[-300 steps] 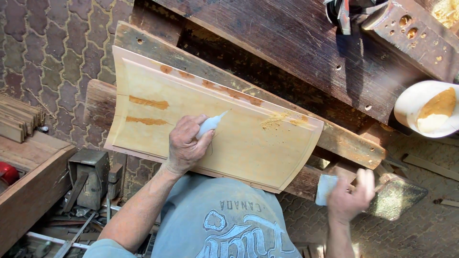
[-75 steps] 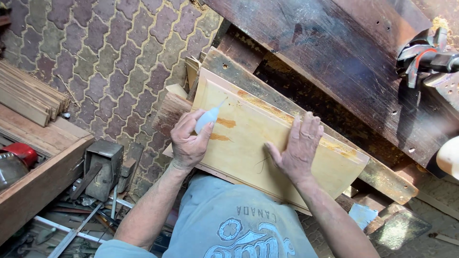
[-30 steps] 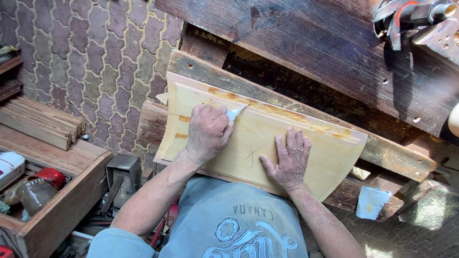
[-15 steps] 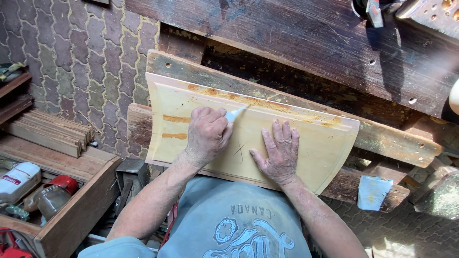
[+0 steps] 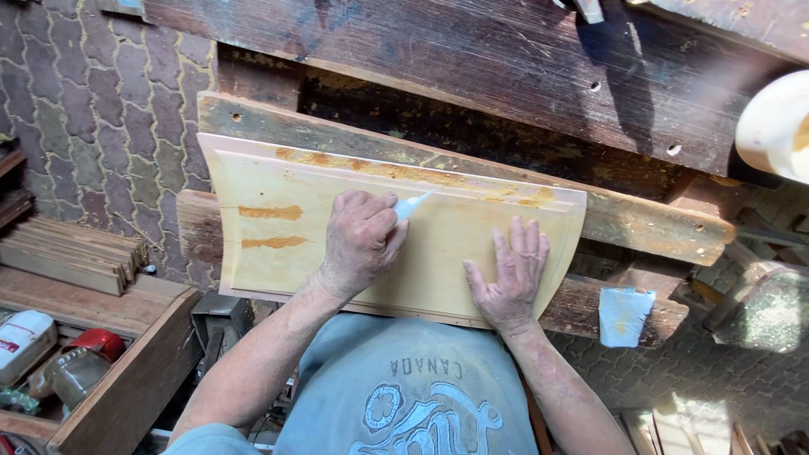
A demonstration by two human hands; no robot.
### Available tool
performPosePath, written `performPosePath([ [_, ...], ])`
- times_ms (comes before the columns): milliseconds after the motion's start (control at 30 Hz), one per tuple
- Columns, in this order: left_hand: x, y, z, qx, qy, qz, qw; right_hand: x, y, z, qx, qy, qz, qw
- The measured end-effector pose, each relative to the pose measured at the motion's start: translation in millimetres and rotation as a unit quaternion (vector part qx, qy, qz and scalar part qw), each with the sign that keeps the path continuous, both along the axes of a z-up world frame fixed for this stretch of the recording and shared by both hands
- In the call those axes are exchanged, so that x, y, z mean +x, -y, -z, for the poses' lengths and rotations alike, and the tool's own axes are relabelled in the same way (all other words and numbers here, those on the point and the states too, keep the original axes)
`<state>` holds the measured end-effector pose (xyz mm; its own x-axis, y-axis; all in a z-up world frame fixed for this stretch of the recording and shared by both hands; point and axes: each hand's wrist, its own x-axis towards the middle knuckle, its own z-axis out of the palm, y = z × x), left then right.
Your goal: Applying wood glue to the grooves of a decorative wooden panel and wiping away excess with a rag.
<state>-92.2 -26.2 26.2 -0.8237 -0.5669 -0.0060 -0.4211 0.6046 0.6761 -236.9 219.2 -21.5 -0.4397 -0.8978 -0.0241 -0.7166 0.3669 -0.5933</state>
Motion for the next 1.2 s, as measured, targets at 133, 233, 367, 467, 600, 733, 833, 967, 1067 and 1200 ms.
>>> performPosePath([
  [133,-33,-19,0,0.006,-0.020,0.039,0.999,-22,-27,9,0.036,-0.044,0.039,0.998],
  [233,-55,-32,3,0.009,-0.026,0.064,0.998,-25,-33,14,0.038,-0.042,0.046,0.997],
  [367,-79,-43,1,0.017,-0.024,0.089,0.996,-27,-33,17,0.036,-0.037,0.049,0.997],
  [467,-89,-50,2,0.004,-0.021,0.107,0.994,-28,-36,19,0.034,-0.032,0.052,0.998],
  [600,-95,-62,11,0.000,0.003,0.119,0.993,-29,-37,18,0.034,-0.027,0.056,0.997],
  [733,-98,-65,7,-0.002,0.011,0.117,0.993,-30,-37,17,0.035,-0.027,0.055,0.997],
  [833,-99,-66,4,-0.004,0.006,0.115,0.993,-31,-37,16,0.034,-0.029,0.054,0.998],
  [967,-89,-64,4,0.005,0.012,0.105,0.994,-31,-34,17,0.025,-0.029,0.050,0.998],
  [1067,-81,-54,-8,-0.010,0.012,0.085,0.996,-32,-34,16,0.029,-0.027,0.049,0.998],
  [1200,-70,-48,-6,-0.012,0.030,0.070,0.997,-31,-36,16,0.032,-0.027,0.044,0.998],
])
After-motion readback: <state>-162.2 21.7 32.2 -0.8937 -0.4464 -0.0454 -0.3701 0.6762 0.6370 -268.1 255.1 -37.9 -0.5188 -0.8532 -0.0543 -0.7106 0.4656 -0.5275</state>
